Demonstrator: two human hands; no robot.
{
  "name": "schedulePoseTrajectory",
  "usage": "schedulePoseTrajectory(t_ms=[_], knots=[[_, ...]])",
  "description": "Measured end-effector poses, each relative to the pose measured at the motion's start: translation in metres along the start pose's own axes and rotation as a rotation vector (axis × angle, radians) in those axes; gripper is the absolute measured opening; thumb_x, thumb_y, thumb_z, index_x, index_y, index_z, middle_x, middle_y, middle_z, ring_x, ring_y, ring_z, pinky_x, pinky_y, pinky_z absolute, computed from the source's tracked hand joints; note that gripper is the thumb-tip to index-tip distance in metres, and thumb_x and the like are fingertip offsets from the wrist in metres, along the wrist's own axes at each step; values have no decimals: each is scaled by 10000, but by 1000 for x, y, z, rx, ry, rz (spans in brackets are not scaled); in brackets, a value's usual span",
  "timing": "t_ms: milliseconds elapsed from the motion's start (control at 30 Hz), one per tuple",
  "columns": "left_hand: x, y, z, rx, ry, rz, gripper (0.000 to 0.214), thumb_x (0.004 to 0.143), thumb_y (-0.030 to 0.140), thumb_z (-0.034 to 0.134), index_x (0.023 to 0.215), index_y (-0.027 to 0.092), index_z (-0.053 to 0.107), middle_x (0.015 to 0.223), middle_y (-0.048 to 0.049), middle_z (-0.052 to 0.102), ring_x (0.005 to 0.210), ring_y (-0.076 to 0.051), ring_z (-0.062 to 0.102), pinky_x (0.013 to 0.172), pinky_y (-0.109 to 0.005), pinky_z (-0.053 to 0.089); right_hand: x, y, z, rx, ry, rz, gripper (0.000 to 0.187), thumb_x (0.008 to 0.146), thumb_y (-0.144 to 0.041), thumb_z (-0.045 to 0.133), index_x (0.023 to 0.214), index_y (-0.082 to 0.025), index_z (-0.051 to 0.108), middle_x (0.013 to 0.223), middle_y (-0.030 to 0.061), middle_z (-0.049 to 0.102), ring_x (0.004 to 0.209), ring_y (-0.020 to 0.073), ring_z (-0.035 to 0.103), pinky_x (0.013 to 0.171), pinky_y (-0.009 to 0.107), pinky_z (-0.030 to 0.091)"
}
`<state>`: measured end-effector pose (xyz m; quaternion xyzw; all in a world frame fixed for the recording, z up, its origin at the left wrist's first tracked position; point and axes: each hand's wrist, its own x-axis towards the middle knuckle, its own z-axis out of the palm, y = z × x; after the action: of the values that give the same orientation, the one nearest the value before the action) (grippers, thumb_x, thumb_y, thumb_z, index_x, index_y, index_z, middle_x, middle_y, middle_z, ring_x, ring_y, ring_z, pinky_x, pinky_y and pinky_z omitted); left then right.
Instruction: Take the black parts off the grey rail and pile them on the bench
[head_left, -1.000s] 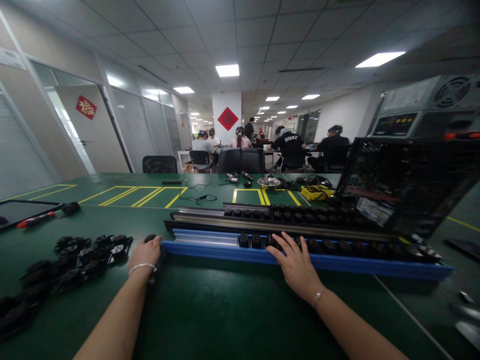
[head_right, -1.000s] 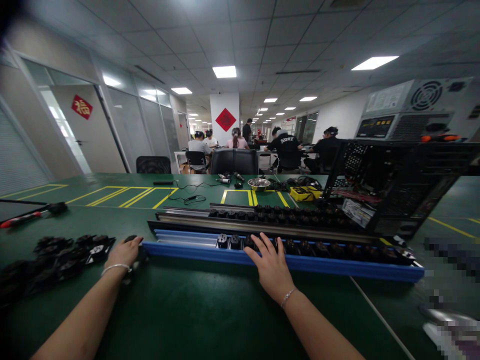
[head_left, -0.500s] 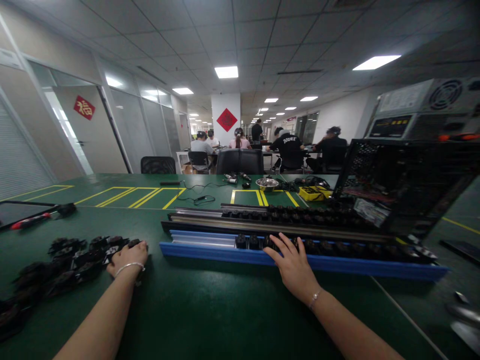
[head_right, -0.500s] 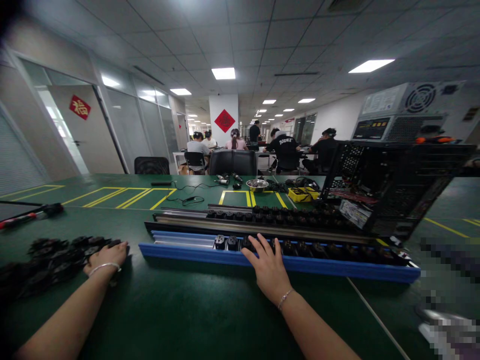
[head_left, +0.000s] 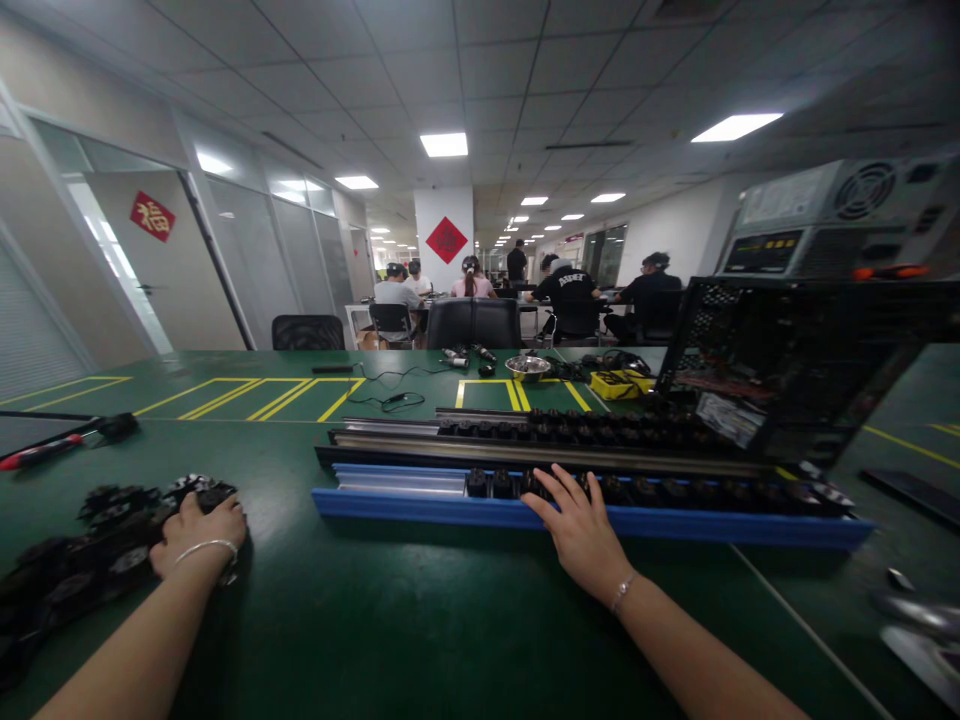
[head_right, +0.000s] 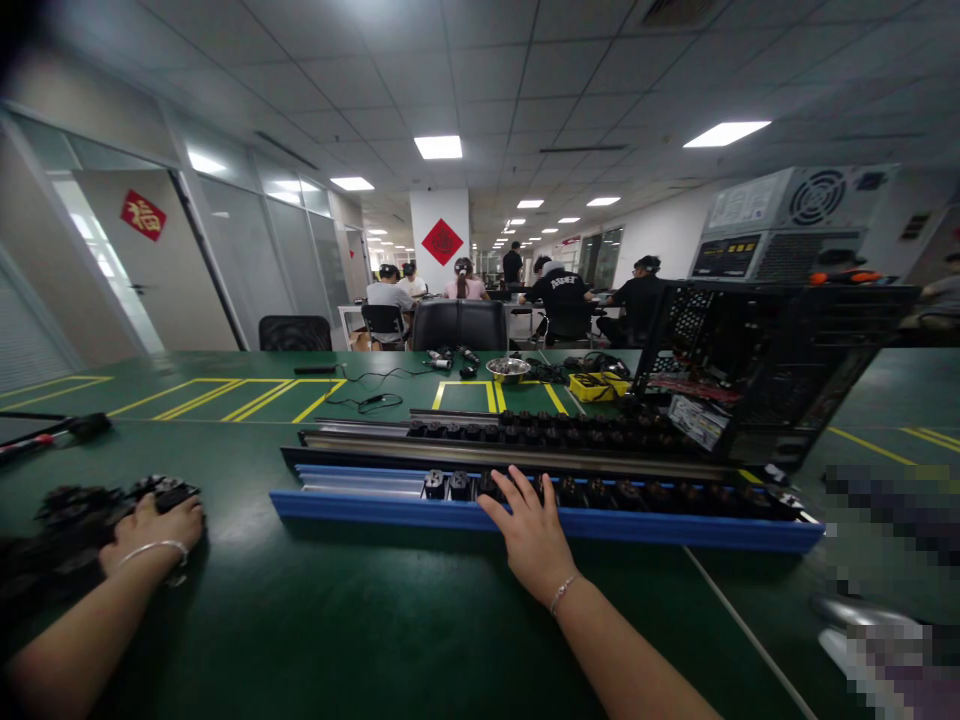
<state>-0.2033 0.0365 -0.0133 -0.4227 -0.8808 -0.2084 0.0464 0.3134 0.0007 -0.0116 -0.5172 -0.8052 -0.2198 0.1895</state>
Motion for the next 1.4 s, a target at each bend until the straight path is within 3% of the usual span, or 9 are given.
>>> schedulePoseTrajectory(t_ms=[200, 367, 433, 533, 667, 733, 800, 1033, 1400], knots=[[4, 0, -1, 72, 62, -14, 443, 738, 490, 416, 1070, 255, 592, 1383, -118, 337, 1199, -428, 346, 820, -574, 409, 0, 0, 1, 15, 2, -4, 471, 764, -137, 484, 1174, -367, 507, 1377, -2, 381, 1306, 234, 205, 1045, 537, 53], [-6, 39, -13, 25, 125, 64, 440, 749, 458, 436, 1078, 203, 578, 1364, -141, 367, 1232, -411, 315, 860, -588, 385, -1, -1, 1, 26, 1, -1, 472, 765, -140, 485, 1179, -366, 501, 1375, 3, 382, 1307, 235, 203, 1043, 540, 55], [-15, 65, -17, -30, 158, 187, 435, 768, 402, 435, 1082, 127, 558, 1330, -183, 404, 1225, -420, 316, 875, -603, 369, 0, -1, 0, 30, 0, 0, 474, 761, -138, 488, 1179, -362, 502, 1376, 5, 381, 1305, 236, 207, 1043, 540, 53], [-37, 108, -18, -75, 157, 459, 411, 788, 337, 440, 1105, 93, 531, 1313, -158, 436, 1246, -308, 334, 1013, -491, 294, 0, -1, -1, 33, -1, 2, 471, 761, -143, 490, 1178, -362, 504, 1379, 4, 377, 1303, 236, 211, 1043, 541, 53], [-86, 162, -14, -144, 86, 761, 395, 817, 389, 431, 1139, 177, 514, 1283, -54, 493, 1221, -158, 387, 1053, -302, 285, 0, -2, -2, 40, 6, 6, 442, 776, -159, 483, 1168, -359, 512, 1374, 2, 385, 1305, 231, 210, 1047, 534, 50], [-114, 185, -10, -257, -6, 944, 404, 816, 387, 442, 1153, 170, 497, 1265, -71, 511, 1222, -175, 393, 1044, -337, 309, 0, -2, -2, 41, 10, 7, 433, 780, -166, 483, 1167, -355, 515, 1372, 4, 388, 1305, 231, 209, 1048, 533, 46], [-139, 203, -6, -308, -100, 1016, 431, 803, 386, 470, 1180, 178, 474, 1266, -76, 513, 1231, -186, 388, 1034, -360, 324, 0, -2, -2, 39, 11, 5, 430, 781, -173, 485, 1170, -353, 514, 1375, 6, 382, 1306, 234, 206, 1047, 537, 44], [-171, 234, 2, -266, -262, 933, 433, 815, 421, 453, 1202, 227, 456, 1302, -59, 487, 1210, -200, 410, 1028, -425, 278, 0, -3, -2, 21, 8, 2, 414, 794, -194, 476, 1172, -360, 515, 1373, 4, 385, 1301, 237, 212, 1041, 543, 63], [-175, 238, 3, -263, -232, 861, 386, 803, 500, 438, 1107, 278, 524, 1171, -25, 585, 1127, -197, 472, 929, -386, 322, 0, -3, -2, 18, 12, -5, 430, 783, -189, 487, 1180, -353, 514, 1374, 16, 382, 1298, 249, 215, 1039, 547, 58]])
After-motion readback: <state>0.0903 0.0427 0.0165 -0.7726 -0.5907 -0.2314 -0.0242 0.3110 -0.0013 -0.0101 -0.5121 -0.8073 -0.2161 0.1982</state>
